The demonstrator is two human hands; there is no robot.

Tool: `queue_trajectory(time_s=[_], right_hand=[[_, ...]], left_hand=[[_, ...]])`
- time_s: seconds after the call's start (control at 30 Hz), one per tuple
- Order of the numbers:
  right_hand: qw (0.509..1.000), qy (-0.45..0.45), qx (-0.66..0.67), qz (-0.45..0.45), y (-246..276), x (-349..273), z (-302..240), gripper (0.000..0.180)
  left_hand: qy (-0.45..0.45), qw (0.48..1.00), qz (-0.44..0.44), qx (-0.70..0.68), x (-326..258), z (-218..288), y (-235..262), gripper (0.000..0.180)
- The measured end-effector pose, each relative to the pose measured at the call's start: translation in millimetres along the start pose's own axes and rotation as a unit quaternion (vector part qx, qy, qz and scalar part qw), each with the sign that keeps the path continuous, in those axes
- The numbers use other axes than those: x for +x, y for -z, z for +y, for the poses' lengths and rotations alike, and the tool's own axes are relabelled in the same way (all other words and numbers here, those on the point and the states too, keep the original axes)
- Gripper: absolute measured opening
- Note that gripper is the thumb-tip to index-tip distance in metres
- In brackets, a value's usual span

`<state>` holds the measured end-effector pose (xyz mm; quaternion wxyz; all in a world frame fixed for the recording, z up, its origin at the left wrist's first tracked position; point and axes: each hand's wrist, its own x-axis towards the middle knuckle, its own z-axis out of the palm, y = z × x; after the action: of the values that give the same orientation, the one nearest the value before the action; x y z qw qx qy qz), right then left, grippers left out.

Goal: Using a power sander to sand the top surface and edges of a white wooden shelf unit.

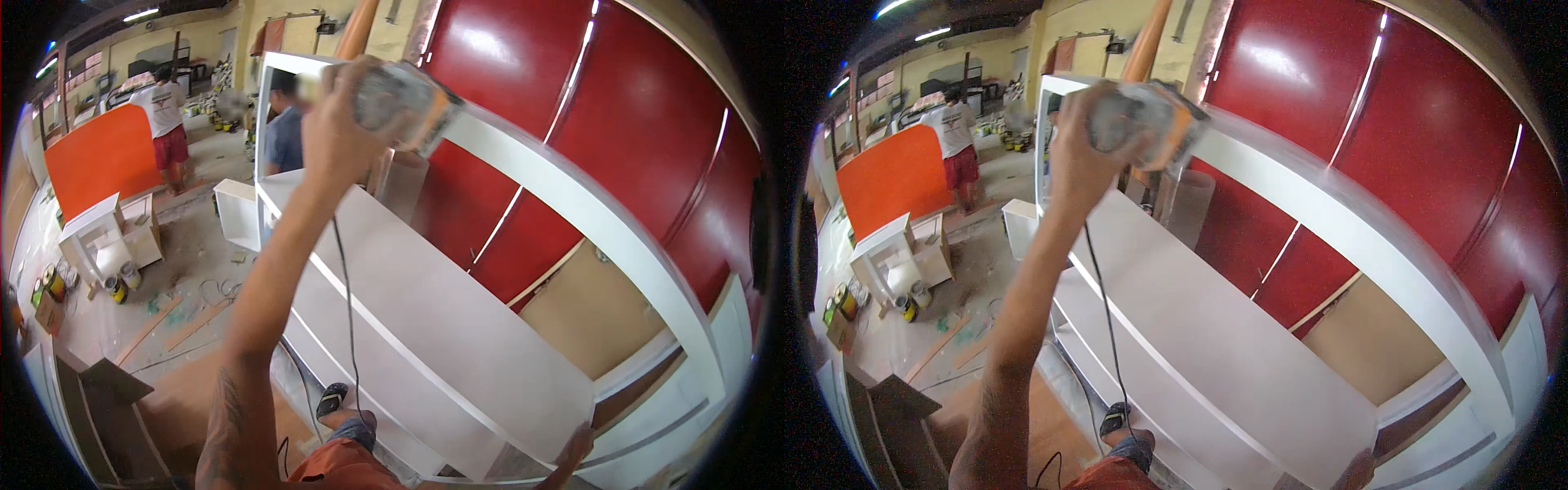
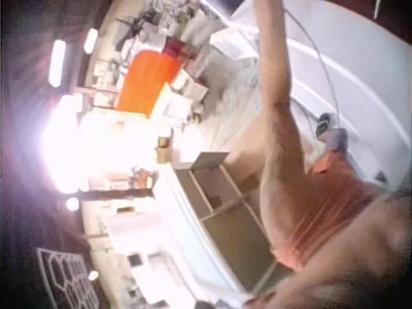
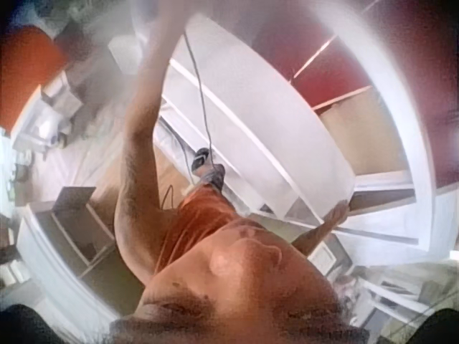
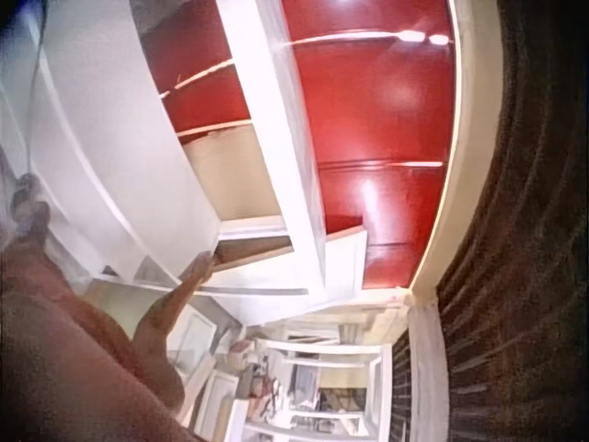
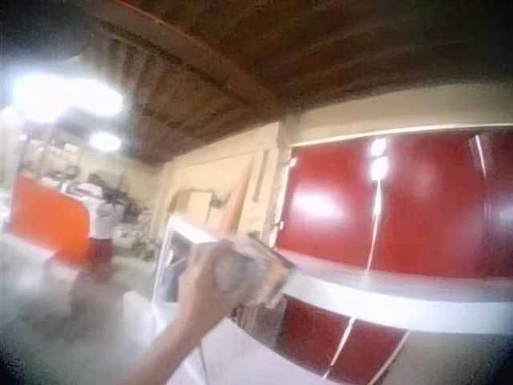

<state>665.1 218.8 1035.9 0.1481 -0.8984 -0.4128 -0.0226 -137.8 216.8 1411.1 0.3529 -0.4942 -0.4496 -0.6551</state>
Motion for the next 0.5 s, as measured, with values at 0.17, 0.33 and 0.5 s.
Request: queue_trajectory(time_s=[0.17, 0.33, 0.5], right_hand=[[1.0, -0.004, 0.02, 0.02, -10, 9, 14, 0.064], [0.998, 0.058, 0.001, 0.032, -27, 16, 22, 0.063], [0.979, 0.108, 0.152, 0.081, -33, 6, 18, 0.039]], left_hand=[[0.09, 0.996, 0.019, 0.013, 14, -17, -2, 0.064], [0.11, 0.993, 0.028, 0.039, -4, 24, -7, 0.071], [0.01, 0.999, 0.004, -0.041, -40, 102, -18, 0.07]])
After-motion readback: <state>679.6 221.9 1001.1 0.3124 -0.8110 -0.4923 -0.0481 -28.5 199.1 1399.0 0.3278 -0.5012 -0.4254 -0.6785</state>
